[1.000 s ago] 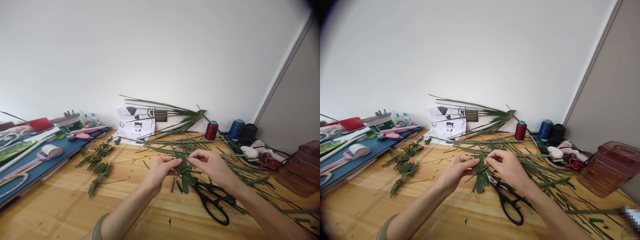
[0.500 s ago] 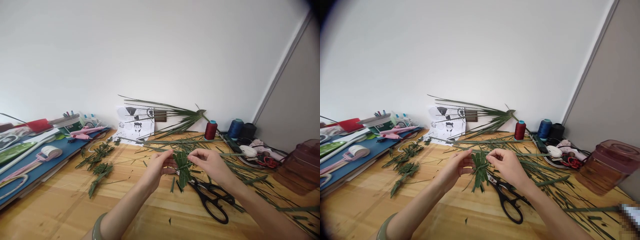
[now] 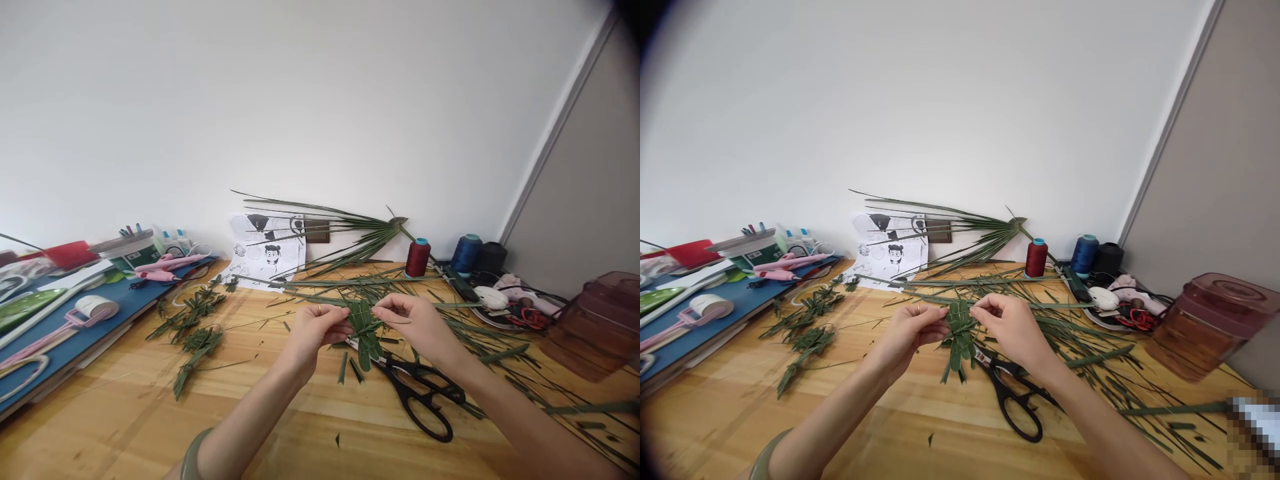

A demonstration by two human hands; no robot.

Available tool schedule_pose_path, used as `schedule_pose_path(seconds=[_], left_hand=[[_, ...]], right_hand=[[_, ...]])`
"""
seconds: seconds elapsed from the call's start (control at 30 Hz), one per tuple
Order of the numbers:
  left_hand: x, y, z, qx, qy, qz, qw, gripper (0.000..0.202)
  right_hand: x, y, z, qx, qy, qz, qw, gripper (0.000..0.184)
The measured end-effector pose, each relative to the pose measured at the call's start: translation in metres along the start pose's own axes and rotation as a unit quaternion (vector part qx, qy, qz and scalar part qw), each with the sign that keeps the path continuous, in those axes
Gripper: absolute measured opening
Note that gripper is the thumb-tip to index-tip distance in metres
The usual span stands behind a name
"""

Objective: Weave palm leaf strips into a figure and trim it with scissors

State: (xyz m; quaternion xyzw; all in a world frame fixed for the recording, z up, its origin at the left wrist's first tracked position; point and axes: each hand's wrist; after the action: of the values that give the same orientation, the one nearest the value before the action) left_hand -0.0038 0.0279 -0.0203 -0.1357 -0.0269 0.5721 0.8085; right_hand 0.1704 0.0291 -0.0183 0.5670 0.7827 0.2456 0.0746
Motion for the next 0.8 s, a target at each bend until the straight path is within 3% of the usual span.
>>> schedule_pose_path(seconds=[0.4,0.57,0.7,0.8], left_hand=[[0.007,0.006,0.000,-0.037,-0.041,0.079,0.995,0.014],[0.003,0.004,-0.002,-0.063,-0.047,0.082,0.994,0.013],[-0.002,0.006,-0.003,-0.073,-0.008,0.047,0.996,0.008],[-0.004,0.013,-0.001,-0.039,0.007,0.018,0.999,0.022]], right_hand=[[0.005,0.000,0.009,0.116,-0.015,-0.029,0.993,0.037],[0.004,-0.016,0.006,0.080,-0.007,-0.041,0.996,0.066],[0.009,-0.026,0.009,0.062,0.002,-0.050,0.997,0.047],[0.015,-0.029,0.011,0.068,0.001,-0.075,0.995,0.041]])
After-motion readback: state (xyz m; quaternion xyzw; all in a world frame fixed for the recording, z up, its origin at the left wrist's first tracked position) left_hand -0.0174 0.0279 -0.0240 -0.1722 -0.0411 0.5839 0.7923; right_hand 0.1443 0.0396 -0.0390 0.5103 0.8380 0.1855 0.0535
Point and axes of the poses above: each hand's wrist, its own x-axis towards the middle knuckle, its own y-axis out of the back of the hand, z = x × y, and after that the axes turned 12 degrees about -z, right-handed
